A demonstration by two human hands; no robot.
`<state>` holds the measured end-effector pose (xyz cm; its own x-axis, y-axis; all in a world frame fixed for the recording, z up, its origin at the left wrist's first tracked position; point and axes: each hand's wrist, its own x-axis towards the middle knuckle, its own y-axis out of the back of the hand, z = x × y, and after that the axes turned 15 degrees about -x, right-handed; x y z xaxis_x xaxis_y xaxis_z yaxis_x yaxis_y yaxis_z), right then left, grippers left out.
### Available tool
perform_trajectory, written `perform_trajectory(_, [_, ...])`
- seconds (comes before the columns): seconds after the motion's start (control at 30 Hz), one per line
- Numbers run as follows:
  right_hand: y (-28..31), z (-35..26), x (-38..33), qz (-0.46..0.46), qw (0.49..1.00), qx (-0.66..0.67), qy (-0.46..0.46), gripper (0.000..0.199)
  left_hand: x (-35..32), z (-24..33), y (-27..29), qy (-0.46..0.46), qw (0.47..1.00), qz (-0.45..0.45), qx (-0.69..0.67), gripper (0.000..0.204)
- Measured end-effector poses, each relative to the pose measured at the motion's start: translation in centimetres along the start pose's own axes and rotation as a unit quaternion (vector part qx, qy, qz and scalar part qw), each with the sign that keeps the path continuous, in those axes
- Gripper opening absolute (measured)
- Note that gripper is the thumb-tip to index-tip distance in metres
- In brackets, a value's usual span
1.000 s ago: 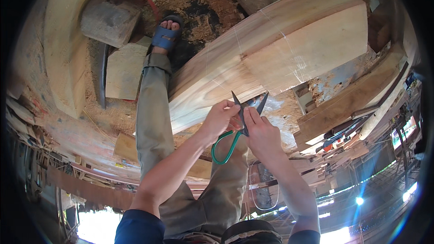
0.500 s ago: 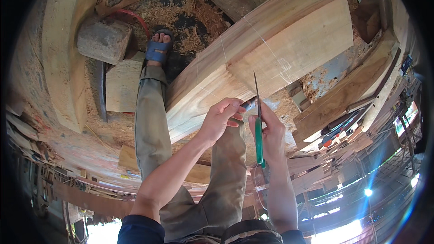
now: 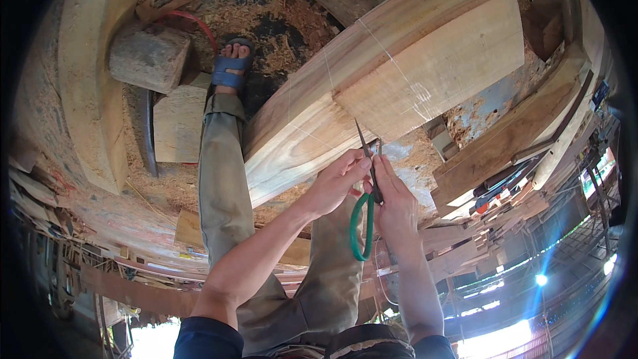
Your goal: The person marks a wooden plank with a white marker and a straightedge, then uses green-handled shears to cut along the marked line. The person sits on the floor to continue cutting and later stands to resume marking.
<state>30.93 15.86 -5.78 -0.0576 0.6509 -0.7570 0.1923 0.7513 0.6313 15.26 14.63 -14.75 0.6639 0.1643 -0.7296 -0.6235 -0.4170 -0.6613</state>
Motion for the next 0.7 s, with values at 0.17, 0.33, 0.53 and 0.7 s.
perform_trajectory(0.17, [-1.1, 0.5, -1.1, -0.005, 0.999, 0.019, -0.042, 0.056, 1.3, -1.3, -0.7, 0.002, 0.986, 0.017, -0.164, 0.056])
perform_trajectory(0.33, [-1.7, 1.6, -1.6, 0.020, 0.998, 0.044, -0.031, 0.055, 2.5, -1.9, -1.1, 0.031, 0.978, 0.001, -0.208, 0.044])
perform_trajectory(0.53, [-1.9, 2.7, -2.1, 0.054, 0.996, 0.069, 0.015, 0.060, 2.3, -2.6, -1.4, 0.026, 0.982, 0.048, -0.180, 0.050])
perform_trajectory(0.7, [-2.3, 3.1, -2.0, 0.063, 0.995, 0.067, 0.030, 0.063, 2.2, -2.6, -1.4, 0.015, 0.987, 0.058, -0.146, 0.048])
